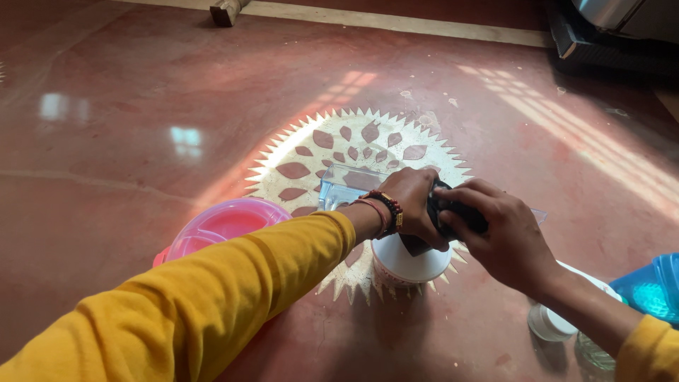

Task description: The person sits on the floor and wipes a long transparent plastic tray and several small plastic containers with a dark cloth. They handle each item one at a time, wiping the surfaces and edges, then place them back on the floor.

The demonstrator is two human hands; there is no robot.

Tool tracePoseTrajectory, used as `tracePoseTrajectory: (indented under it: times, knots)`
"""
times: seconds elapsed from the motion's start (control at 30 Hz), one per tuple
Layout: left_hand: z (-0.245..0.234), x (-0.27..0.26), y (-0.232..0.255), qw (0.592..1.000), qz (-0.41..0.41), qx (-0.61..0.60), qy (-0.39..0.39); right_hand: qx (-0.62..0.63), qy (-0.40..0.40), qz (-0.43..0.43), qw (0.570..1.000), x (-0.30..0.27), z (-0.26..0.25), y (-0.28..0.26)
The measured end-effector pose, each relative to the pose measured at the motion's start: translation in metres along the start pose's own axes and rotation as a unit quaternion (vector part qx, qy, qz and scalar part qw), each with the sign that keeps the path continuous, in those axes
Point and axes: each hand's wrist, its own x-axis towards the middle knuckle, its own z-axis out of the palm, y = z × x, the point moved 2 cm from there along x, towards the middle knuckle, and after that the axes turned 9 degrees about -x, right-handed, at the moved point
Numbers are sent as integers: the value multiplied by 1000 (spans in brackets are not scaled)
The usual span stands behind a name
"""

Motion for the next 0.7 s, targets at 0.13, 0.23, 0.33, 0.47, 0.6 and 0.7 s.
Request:
tracePoseTrajectory:
  times: [0.13,0.23,0.33,0.47,0.6,0.7]
  knots:
    - [2,0,1,999,29,23,22,-45,48,-8,998,5,9,13]
    - [3,2,-1,1000,3,2,11,-105,68,-25,992,10,12,20]
    - [5,6,0,1000,1,20,13,-163,60,-38,984,13,10,26]
    - [7,8,0,999,-2,30,12,-212,21,-12,977,11,6,27]
    - [7,12,1,999,-8,30,8,-239,-42,48,969,6,2,24]
    - [7,16,5,999,-13,40,-10,-256,-88,82,959,4,-3,18]
